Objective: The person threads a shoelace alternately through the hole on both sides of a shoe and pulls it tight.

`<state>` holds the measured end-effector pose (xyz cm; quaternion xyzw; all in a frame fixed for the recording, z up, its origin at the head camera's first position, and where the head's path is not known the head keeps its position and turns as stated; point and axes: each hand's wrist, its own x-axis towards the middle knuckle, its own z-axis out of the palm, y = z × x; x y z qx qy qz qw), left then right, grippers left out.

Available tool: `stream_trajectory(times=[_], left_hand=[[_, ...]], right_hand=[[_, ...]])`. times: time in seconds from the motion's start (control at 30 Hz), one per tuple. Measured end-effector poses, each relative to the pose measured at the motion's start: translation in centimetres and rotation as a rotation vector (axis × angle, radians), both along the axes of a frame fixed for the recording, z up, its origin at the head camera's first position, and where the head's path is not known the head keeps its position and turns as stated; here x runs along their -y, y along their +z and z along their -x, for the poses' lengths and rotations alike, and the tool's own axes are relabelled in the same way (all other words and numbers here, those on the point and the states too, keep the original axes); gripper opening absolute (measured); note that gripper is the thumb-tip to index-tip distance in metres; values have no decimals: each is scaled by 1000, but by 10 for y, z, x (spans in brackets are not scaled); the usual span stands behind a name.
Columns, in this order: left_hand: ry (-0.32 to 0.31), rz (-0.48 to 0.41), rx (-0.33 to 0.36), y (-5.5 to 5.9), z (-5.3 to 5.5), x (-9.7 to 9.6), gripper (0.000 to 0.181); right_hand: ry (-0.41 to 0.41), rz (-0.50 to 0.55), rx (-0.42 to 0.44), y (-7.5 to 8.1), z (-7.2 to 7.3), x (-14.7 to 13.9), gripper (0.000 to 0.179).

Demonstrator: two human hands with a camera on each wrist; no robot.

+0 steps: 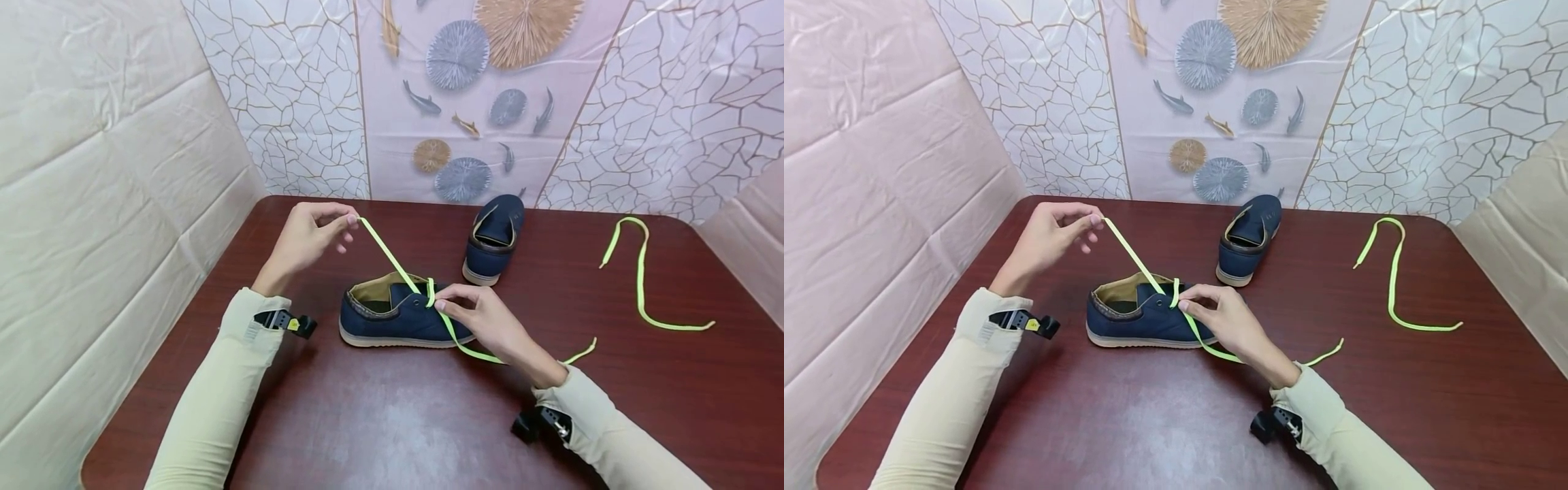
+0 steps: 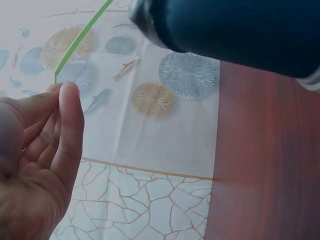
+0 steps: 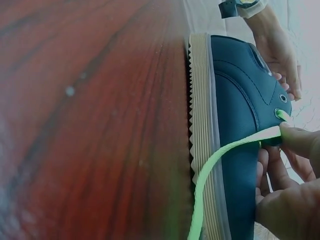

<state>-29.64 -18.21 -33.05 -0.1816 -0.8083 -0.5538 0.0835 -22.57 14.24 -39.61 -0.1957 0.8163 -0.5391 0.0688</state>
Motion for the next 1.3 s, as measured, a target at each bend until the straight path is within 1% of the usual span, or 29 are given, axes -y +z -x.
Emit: stream_trajectory(times=[0.1, 0.17, 0.23, 0.3, 0.47, 0.57, 0.63, 0.7, 0.77, 0.87, 0.93, 1.0, 1.1, 1.2, 1.23, 1.3], left_hand=[[23, -16, -13, 2, -1, 1, 15], [10, -21, -7, 3, -1, 2, 16], [-20, -23, 13, 3, -2, 3, 16], [-63, -10, 40, 2, -3, 6, 17], [-185, 80, 85, 1, -5, 6, 16], [-233, 146, 80, 2, -9, 0, 13], [-258, 180, 69, 5, -13, -5, 12], [-291, 214, 44, 8, -17, -12, 10], [-330, 241, 12, 10, -20, -21, 9], [-394, 288, -60, 9, -22, -34, 8], [-430, 307, -111, 7, -23, -41, 8], [-447, 327, -161, 5, -24, -47, 8], [-417, 373, -248, 4, -26, -51, 8], [-354, 422, -329, 3, -26, -53, 9], [-338, 430, -348, 3, -27, -53, 9], [-327, 428, -364, 3, -27, -53, 9]], right_hand=[[1, -9, -8, 1, 1, 1, 14], [-2, -15, -8, 1, 1, 1, 14], [-7, -21, -3, 1, 1, 2, 14], [-11, -26, 9, 0, 1, 3, 15], [-21, -34, 17, -1, 1, 4, 19], [-35, 15, 23, 3, 1, 4, 20], [-55, 34, 6, 10, 1, 4, 21], [-70, 38, -24, 18, -1, 4, 22], [-74, 17, -65, 27, -2, 4, 24], [-50, -23, -98, 39, 0, 9, 28], [-20, -46, -95, 45, 3, 15, 31], [-6, -80, -71, 51, 6, 21, 33], [13, -155, -27, 61, 12, 28, 36], [47, -226, 7, 73, 17, 32, 33], [65, -239, 14, 76, 19, 33, 31], [100, -246, 39, 83, 22, 34, 27]])
